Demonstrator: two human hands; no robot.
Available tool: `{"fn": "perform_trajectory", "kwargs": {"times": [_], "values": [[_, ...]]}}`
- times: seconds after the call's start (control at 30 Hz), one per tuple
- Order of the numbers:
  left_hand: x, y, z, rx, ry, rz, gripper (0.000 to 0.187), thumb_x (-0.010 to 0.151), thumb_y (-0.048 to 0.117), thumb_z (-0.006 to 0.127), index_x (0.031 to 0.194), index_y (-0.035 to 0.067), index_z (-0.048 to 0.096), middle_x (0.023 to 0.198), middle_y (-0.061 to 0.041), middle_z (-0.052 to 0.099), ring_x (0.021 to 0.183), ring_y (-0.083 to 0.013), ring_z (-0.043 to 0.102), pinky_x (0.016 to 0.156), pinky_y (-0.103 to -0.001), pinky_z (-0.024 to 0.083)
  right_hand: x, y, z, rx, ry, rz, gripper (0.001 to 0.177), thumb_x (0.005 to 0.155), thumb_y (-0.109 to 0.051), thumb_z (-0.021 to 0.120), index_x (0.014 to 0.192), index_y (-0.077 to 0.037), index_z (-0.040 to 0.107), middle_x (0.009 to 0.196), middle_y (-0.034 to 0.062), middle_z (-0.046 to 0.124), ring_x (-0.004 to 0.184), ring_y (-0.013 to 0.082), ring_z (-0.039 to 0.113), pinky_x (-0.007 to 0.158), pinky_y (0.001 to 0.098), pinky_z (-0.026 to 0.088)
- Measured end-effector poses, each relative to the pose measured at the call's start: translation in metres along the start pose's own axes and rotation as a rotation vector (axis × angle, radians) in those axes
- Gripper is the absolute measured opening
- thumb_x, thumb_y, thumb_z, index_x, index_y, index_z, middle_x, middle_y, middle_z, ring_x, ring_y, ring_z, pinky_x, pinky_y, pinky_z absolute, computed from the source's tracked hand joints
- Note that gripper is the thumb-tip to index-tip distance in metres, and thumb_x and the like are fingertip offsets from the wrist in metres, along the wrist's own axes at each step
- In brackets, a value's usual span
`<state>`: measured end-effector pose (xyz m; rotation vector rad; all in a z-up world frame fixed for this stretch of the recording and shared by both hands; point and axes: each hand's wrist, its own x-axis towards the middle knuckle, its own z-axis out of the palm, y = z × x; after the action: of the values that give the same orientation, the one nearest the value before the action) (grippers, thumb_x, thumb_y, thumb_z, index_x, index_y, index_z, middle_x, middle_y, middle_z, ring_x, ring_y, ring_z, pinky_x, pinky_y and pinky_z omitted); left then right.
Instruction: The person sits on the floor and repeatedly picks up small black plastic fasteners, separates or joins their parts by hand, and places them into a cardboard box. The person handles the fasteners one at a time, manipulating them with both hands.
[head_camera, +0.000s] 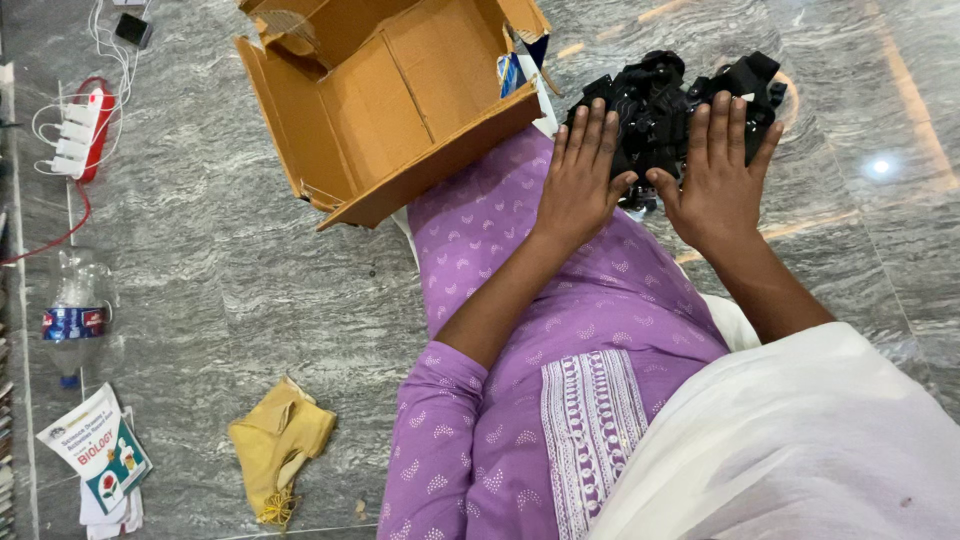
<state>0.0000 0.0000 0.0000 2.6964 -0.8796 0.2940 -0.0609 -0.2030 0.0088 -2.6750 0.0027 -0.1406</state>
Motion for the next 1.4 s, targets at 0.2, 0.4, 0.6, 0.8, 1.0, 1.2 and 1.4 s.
{"fn": "perform_trajectory", "kwargs": {"times": [0.2,0.4,0.6,0.8,1.0,1.2,1.4], "values": [[0.0,0.001,0.0,-0.003,0.035,0.015,0.08,0.107,0.058,0.038,0.165,0.007,0.018,0.174,-0.015,0.013,0.163,-0.0317,0.011,0.134,-0.052,0.012,-0.001,-0.008,-0.008,0.011,0.011,0.004,0.097,0.104,-0.068,0.028,0.166,0.003,0.007,0.175,0.0255,0.001,0.162,0.034,-0.007,0.122,0.0677,-0.013],[0.003,0.0,-0.002,0.007,0.029,0.009,0.081,0.106,0.059,0.04,0.164,0.006,0.02,0.173,-0.016,0.015,0.163,-0.0326,0.012,0.133,-0.052,0.013,-0.001,-0.009,-0.009,0.024,0.032,-0.017,0.097,0.106,-0.066,0.031,0.167,0.006,0.01,0.175,0.0277,0.002,0.162,0.0361,-0.006,0.121,0.0691,-0.013],[0.005,0.0,-0.003,0.034,0.005,0.005,0.081,0.106,0.059,0.039,0.164,0.006,0.02,0.173,-0.016,0.016,0.163,-0.0325,0.014,0.134,-0.051,0.013,-0.002,-0.009,-0.008,0.019,0.035,-0.017,0.096,0.106,-0.066,0.032,0.166,0.007,0.011,0.175,0.0277,0.003,0.162,0.0364,-0.005,0.121,0.0692,-0.013],[0.003,-0.002,0.0,0.018,0.011,-0.002,0.083,0.106,0.061,0.038,0.165,0.006,0.019,0.173,-0.016,0.016,0.163,-0.0325,0.014,0.134,-0.051,0.013,-0.001,-0.007,-0.006,0.024,0.035,-0.021,0.096,0.106,-0.066,0.032,0.166,0.007,0.012,0.174,0.0286,0.004,0.162,0.0365,-0.005,0.121,0.0697,-0.012],[0.001,-0.001,-0.001,0.02,-0.012,-0.016,0.081,0.106,0.06,0.038,0.165,0.008,0.019,0.173,-0.015,0.015,0.163,-0.032,0.013,0.133,-0.051,0.012,0.0,-0.007,-0.005,0.01,0.012,-0.003,0.095,0.105,-0.067,0.029,0.165,0.005,0.012,0.174,0.0256,0.003,0.162,0.0339,-0.005,0.121,0.0688,-0.012],[-0.008,-0.019,-0.019,-0.062,0.111,0.074,0.072,0.11,0.053,0.046,0.166,0.015,0.023,0.175,-0.009,0.019,0.164,-0.0278,0.019,0.135,-0.052,0.018,0.016,0.034,-0.012,0.021,0.04,0.104,0.081,0.11,-0.057,0.038,0.168,-0.004,0.022,0.175,0.0254,0.007,0.162,0.0378,0.001,0.124,0.0676,-0.006],[-0.037,-0.051,-0.059,-0.307,0.272,0.051,0.047,0.107,0.038,0.066,0.151,0.025,0.054,0.167,-0.002,0.039,0.153,-0.0244,0.047,0.131,-0.049,0.039,0.024,0.112,0.033,0.1,0.342,-0.067,0.036,0.107,-0.008,0.07,0.14,0.006,0.064,0.148,0.0298,0.057,0.143,0.0433,0.052,0.12,0.0532,0.041]]}}
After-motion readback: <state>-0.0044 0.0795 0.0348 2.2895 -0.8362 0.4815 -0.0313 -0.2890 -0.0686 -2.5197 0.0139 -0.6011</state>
